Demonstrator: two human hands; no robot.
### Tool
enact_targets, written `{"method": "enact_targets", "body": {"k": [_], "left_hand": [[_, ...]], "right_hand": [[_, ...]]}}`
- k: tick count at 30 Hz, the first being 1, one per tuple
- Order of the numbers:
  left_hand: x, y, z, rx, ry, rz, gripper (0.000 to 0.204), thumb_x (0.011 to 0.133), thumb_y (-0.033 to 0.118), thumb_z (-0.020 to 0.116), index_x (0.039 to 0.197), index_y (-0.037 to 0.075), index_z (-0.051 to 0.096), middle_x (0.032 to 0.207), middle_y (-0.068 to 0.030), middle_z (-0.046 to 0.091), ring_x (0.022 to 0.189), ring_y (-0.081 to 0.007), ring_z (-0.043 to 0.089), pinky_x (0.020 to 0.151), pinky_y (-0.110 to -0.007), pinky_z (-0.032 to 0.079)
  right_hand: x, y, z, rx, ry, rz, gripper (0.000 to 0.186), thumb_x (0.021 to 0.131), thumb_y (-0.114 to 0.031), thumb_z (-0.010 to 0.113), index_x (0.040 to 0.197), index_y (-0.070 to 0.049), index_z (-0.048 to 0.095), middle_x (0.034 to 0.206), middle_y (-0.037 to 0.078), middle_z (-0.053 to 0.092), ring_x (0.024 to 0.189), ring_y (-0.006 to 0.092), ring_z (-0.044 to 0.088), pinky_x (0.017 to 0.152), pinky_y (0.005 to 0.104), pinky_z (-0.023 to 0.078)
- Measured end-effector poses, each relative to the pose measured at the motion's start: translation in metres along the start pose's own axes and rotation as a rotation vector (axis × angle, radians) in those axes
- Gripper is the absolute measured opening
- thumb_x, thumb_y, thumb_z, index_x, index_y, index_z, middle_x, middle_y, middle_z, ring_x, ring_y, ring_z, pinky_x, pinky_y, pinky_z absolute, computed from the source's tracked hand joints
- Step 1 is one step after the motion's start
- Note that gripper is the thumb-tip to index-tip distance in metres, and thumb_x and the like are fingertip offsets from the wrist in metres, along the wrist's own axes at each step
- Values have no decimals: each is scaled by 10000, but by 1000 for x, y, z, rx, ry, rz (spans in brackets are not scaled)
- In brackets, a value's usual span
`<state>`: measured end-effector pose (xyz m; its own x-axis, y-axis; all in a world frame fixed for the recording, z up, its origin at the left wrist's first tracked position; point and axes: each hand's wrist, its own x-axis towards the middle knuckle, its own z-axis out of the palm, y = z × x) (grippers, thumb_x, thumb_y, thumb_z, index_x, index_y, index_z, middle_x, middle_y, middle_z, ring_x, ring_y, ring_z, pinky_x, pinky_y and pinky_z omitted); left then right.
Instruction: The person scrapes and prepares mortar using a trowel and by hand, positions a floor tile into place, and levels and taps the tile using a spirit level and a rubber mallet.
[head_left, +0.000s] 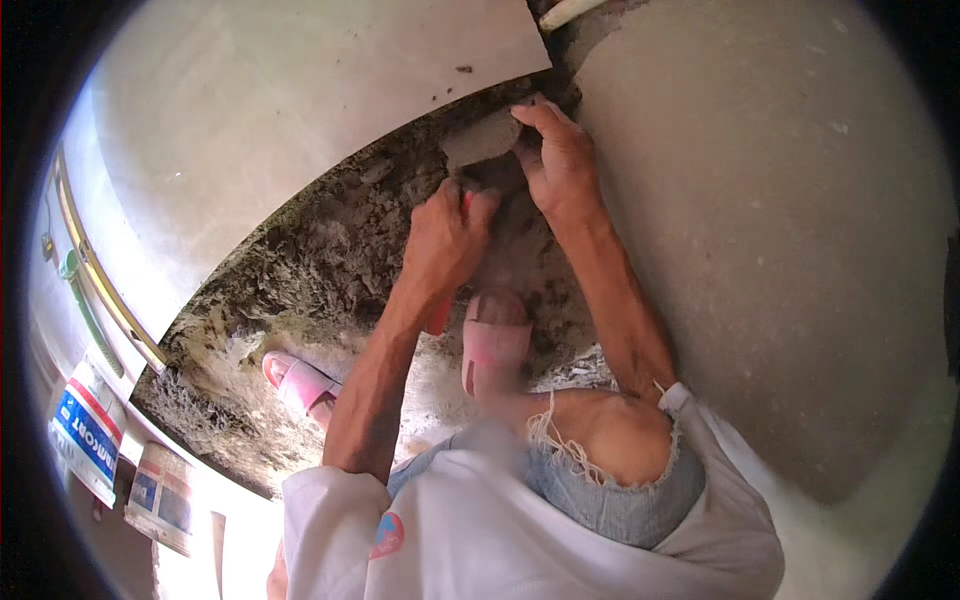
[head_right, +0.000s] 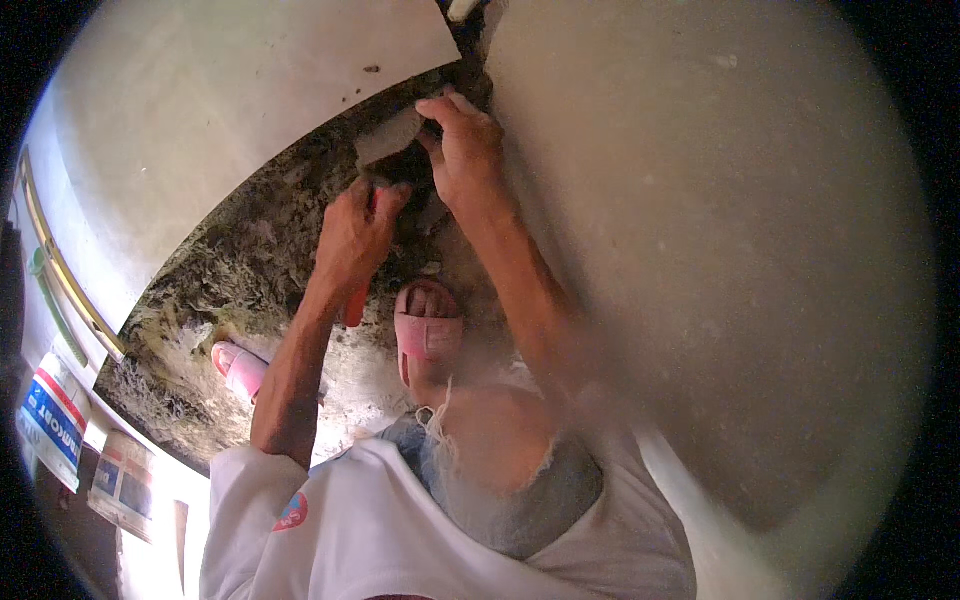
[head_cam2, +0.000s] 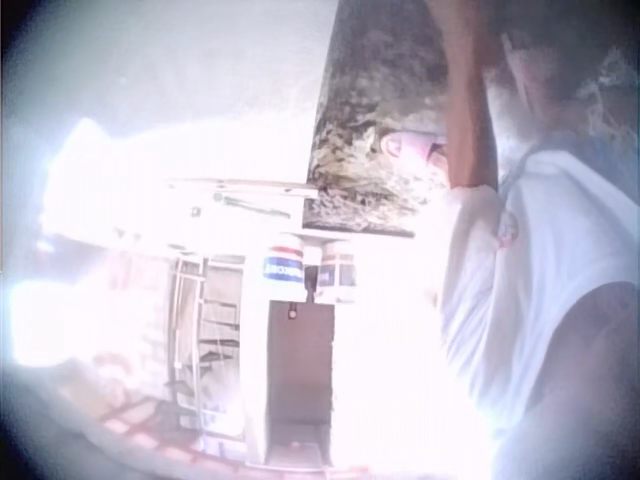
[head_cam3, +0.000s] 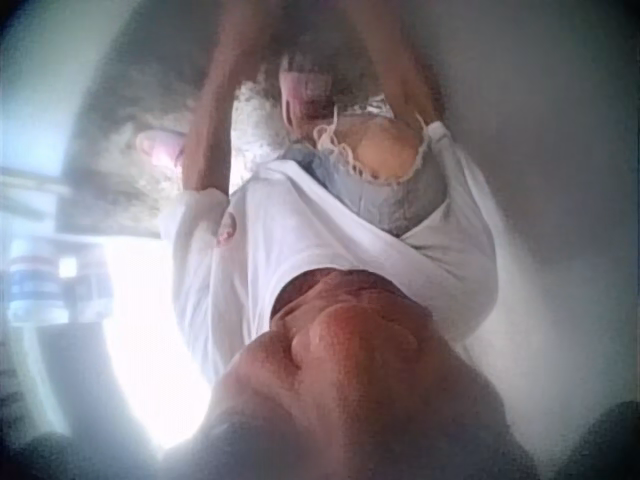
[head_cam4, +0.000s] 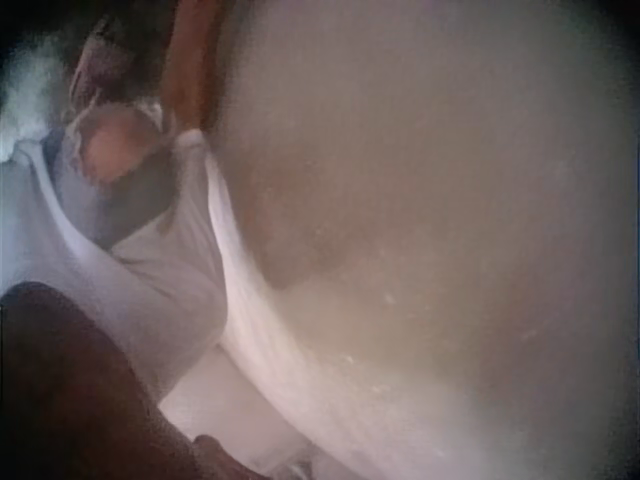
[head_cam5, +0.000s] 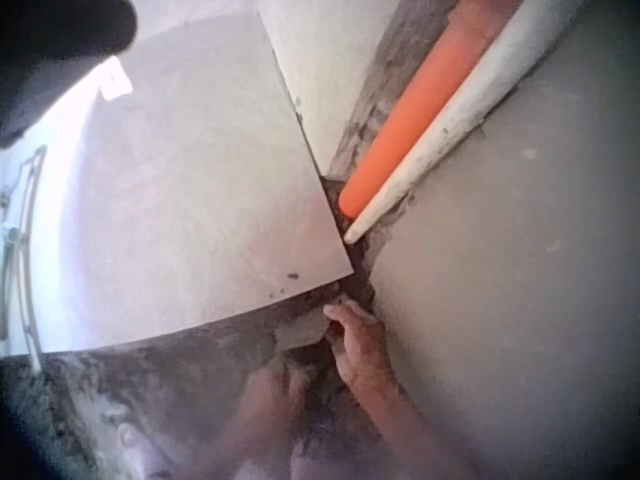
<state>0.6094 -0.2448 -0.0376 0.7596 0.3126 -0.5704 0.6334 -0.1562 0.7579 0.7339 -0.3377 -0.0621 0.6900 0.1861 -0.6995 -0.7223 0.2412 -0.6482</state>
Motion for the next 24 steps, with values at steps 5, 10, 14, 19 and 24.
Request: {"method": "enact_targets", "body": {"k": [5,10,14,19,24], "left_hand": [[1,8,-11,-40,-28,-77,369,875,293,598,958,-63,551,816,-302,611,832,-480,599,701,-485,467],[1,3,-2,-19,2,-60,348,873,279,592,953,-58,555,817,-308,606,837,-477,602,707,-480,468],[4,16,-6,-55,-32,-81,341,879,274,575,941,-61,557,820,-313,603,829,-472,605,711,-476,471],[1,8,-11,-42,-11,-82,366,880,315,580,993,-32,593,811,-249,617,772,-374,628,720,-420,475],[1,6,-24,-25,-21,-106,329,889,292,570,987,-21,597,811,-252,620,757,-384,623,713,-429,477]], "right_hand": [[1,7,-6,17,-75,13,205,801,-58,614,1001,-15,612,983,46,594,928,172,563,865,326,467],[18,23,-19,-195,-151,-285,184,801,-51,597,980,-9,613,946,51,602,871,170,583,792,320,496],[16,13,-24,-184,-182,-155,179,806,-53,600,979,-5,613,941,52,591,883,163,578,803,316,500],[-3,-2,4,52,-53,48,279,800,-39,627,1078,-24,600,995,39,591,965,170,566,882,319,476],[9,18,-17,-641,-146,-588,191,806,-110,633,942,23,616,939,50,591,903,185,566,826,327,473]]}}
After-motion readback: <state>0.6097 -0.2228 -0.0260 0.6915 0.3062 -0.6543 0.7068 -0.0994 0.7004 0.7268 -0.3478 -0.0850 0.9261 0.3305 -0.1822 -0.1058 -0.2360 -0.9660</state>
